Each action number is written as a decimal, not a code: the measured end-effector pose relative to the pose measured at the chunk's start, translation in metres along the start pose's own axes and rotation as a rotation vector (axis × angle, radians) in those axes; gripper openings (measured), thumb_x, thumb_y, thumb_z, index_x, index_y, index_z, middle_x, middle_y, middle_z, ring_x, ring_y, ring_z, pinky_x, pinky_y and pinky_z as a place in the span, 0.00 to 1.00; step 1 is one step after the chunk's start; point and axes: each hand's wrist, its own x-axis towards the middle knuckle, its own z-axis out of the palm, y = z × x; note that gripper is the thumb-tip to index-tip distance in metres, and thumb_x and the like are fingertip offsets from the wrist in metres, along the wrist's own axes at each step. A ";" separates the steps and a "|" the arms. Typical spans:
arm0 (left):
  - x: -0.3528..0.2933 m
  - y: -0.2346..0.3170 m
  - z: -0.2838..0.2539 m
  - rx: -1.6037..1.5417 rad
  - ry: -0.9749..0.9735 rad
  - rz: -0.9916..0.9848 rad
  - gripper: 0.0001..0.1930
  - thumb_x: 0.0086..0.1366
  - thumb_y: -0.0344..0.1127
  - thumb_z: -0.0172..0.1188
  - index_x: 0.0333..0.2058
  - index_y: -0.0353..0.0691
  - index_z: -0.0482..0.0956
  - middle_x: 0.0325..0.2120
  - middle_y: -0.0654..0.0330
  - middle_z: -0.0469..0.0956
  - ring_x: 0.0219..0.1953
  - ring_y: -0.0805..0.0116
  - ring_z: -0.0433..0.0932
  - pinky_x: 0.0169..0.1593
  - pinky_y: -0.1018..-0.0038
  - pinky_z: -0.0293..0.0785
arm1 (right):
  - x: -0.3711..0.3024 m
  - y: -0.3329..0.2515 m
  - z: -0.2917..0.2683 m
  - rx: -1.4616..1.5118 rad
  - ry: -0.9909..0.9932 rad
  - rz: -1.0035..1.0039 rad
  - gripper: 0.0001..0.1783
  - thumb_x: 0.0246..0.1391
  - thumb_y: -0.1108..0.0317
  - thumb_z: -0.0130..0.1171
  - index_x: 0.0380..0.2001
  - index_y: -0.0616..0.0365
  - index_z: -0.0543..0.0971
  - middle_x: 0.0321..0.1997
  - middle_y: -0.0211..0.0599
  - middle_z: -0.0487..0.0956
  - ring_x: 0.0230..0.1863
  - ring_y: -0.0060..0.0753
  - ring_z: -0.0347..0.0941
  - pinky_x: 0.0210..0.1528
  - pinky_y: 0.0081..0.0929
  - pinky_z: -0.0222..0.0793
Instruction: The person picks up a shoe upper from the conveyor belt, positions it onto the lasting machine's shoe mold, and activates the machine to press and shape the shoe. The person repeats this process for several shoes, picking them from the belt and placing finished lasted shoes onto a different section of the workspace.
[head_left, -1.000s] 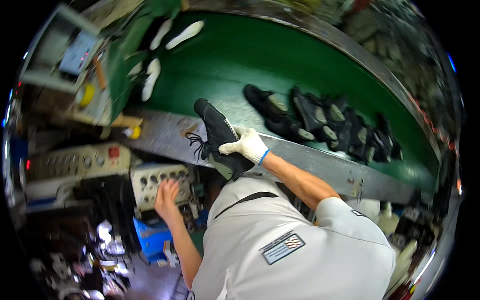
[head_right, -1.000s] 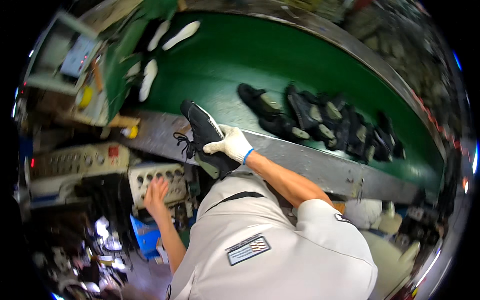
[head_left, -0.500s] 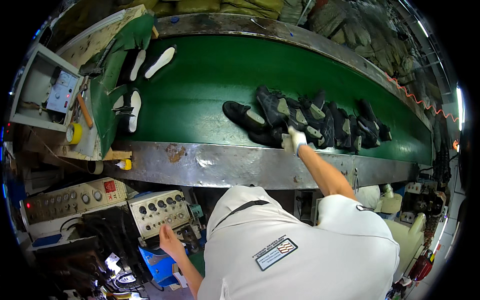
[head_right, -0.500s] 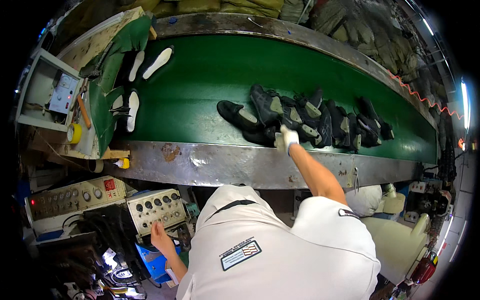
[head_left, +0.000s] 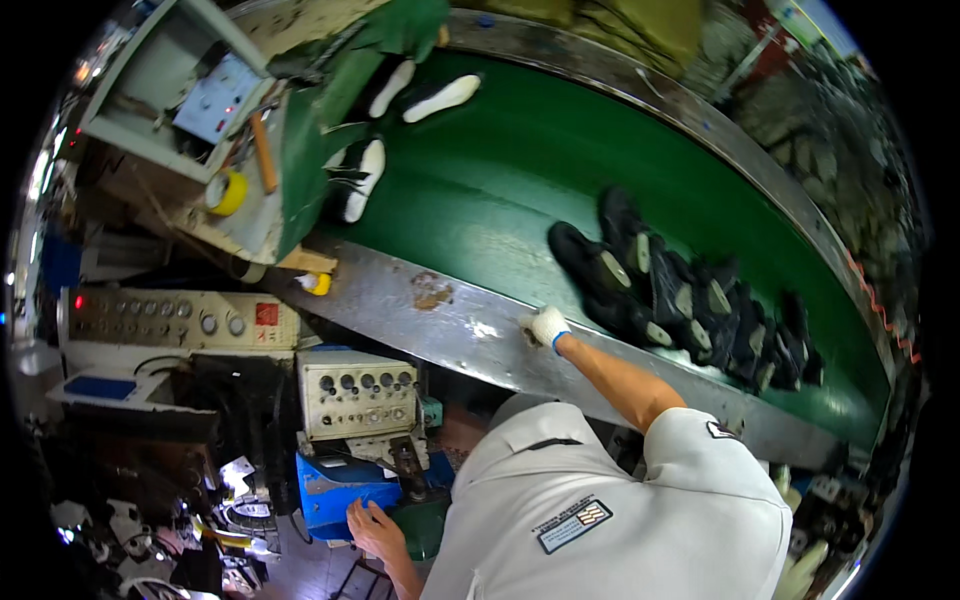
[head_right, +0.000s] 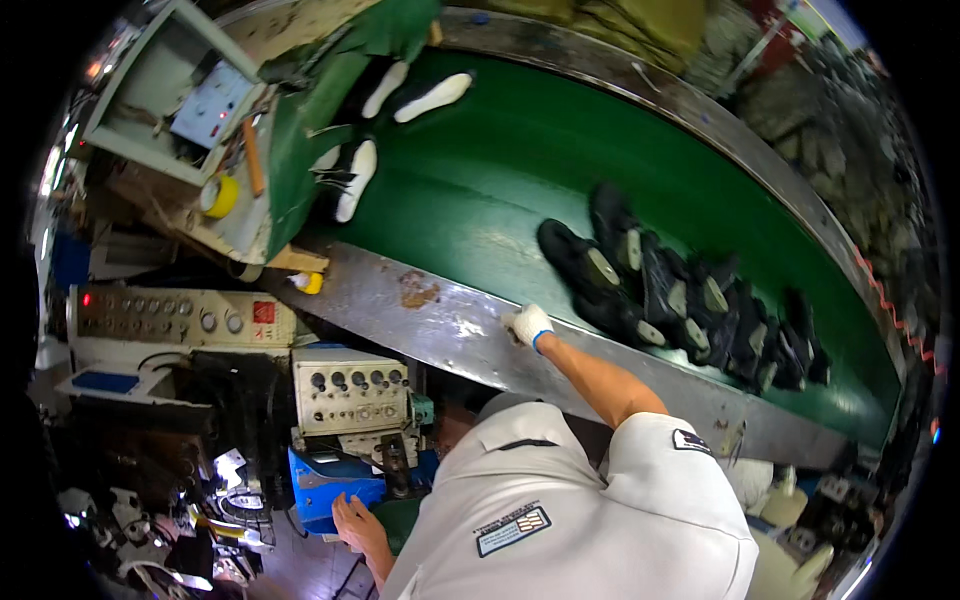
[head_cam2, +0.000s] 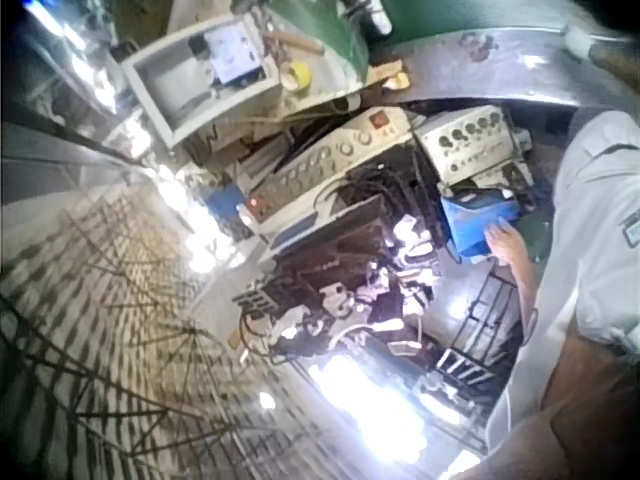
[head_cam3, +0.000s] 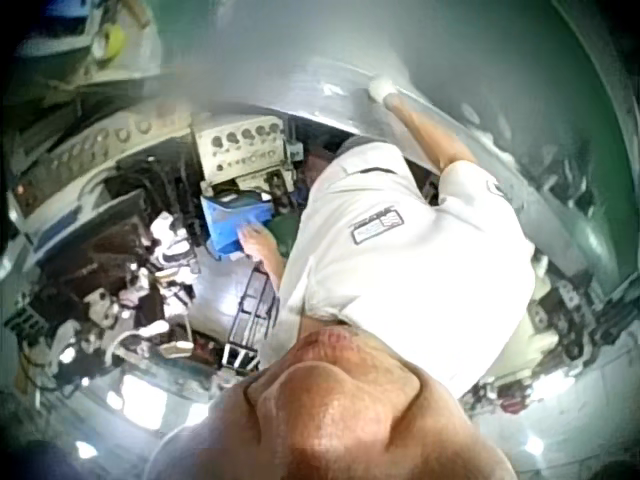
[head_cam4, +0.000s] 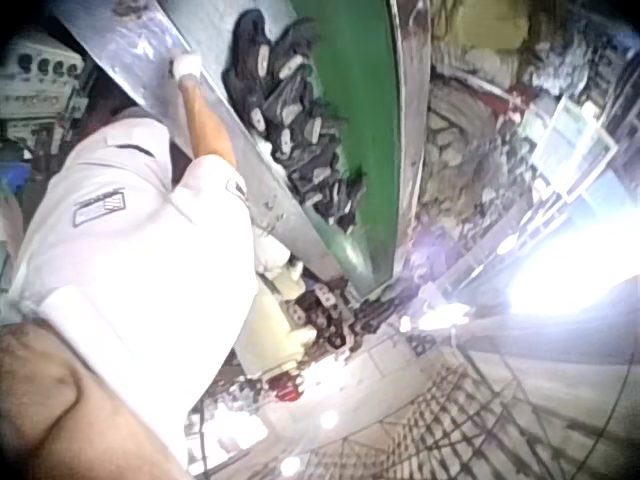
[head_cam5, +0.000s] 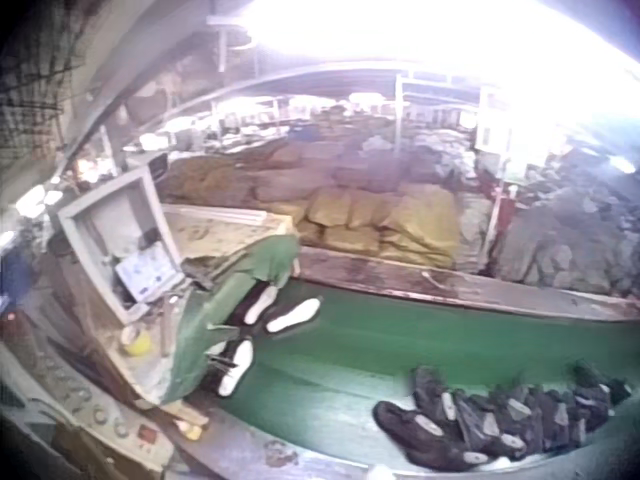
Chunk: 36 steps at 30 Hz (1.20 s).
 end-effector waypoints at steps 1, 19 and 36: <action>-0.002 -0.001 0.000 0.031 -0.010 0.014 0.14 0.70 0.37 0.54 0.42 0.29 0.79 0.43 0.44 0.80 0.49 0.42 0.77 0.51 0.53 0.72 | 0.023 -0.018 0.009 -0.019 -0.014 -0.033 0.18 0.52 0.61 0.65 0.15 0.62 0.77 0.16 0.38 0.78 0.14 0.32 0.74 0.18 0.32 0.69; 0.024 0.005 -0.012 0.034 0.036 -0.127 0.08 0.60 0.35 0.61 0.36 0.38 0.82 0.34 0.56 0.82 0.39 0.51 0.80 0.45 0.56 0.74 | 0.321 -0.367 0.282 0.255 -0.449 -0.307 0.26 0.51 0.50 0.68 0.47 0.56 0.79 0.35 0.42 0.81 0.32 0.44 0.77 0.29 0.44 0.76; 0.018 0.020 -0.028 0.049 0.067 -0.149 0.05 0.56 0.35 0.62 0.26 0.40 0.78 0.30 0.52 0.78 0.39 0.50 0.76 0.46 0.55 0.71 | 0.197 -0.329 0.192 0.403 -0.842 0.031 0.32 0.54 0.59 0.63 0.61 0.58 0.71 0.59 0.51 0.77 0.57 0.59 0.74 0.66 0.55 0.65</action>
